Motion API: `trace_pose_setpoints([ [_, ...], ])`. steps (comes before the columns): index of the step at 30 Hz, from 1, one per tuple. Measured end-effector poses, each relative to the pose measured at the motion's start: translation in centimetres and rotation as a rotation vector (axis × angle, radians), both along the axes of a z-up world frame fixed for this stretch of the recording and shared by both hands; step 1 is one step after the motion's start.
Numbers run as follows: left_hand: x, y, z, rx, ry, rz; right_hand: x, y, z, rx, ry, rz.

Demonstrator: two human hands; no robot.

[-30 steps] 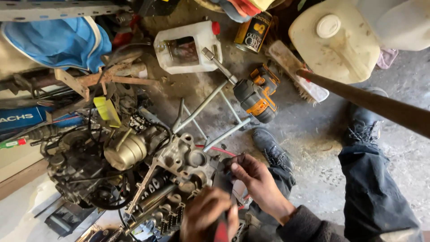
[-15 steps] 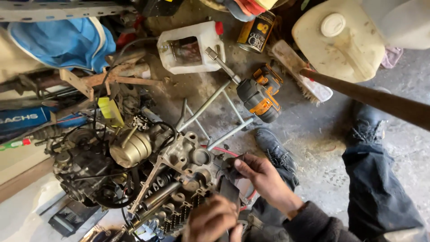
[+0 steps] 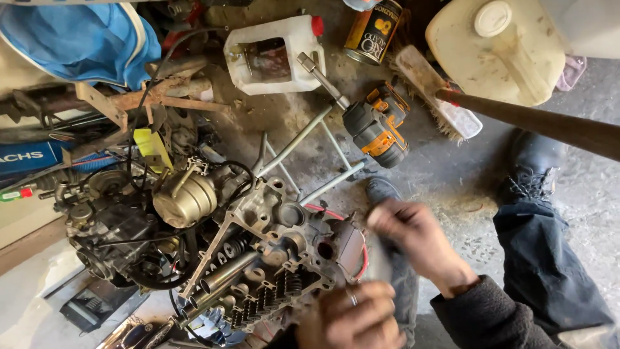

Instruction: The person scrapes the surface of a car engine cylinder head using a metal scraper. The person moves the scraper across the metal surface to remove residue and then wipes the area with a cloth.

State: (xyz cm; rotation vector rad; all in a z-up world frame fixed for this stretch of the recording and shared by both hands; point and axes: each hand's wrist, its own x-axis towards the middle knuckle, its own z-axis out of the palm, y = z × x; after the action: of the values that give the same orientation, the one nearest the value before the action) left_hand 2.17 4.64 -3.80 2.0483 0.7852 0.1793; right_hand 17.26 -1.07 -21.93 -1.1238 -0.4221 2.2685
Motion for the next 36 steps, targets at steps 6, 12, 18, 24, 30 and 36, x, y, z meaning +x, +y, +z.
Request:
trace_pose_setpoints([
  [6, -6.2, -8.5, 0.0, 0.043, 0.053, 0.129, -0.6, 4.4, 4.3, -0.098, -0.134, -0.347],
  [12, -5.9, -5.3, 2.1, 0.076, 0.185, 0.227, -2.5, 3.8, 5.5, 0.284, -0.174, -0.063],
  [18, -3.1, -3.0, 3.0, 0.03, 0.214, 0.395, -2.9, 4.4, 6.4, 0.311, -0.123, -0.002],
  [24, -1.0, -2.5, 3.0, 0.066, 0.25, 0.615, -4.1, 2.0, 4.1, 0.167, -0.024, -0.073],
  [30, 0.5, -0.6, 1.3, 0.145, 0.291, 0.631, -3.5, 2.4, 4.4, 0.056, 0.028, -0.107],
  [36, 0.4, -1.2, 0.8, 0.184, 0.25, 0.667, -3.3, 2.1, 3.4, 0.024, 0.13, -0.151],
])
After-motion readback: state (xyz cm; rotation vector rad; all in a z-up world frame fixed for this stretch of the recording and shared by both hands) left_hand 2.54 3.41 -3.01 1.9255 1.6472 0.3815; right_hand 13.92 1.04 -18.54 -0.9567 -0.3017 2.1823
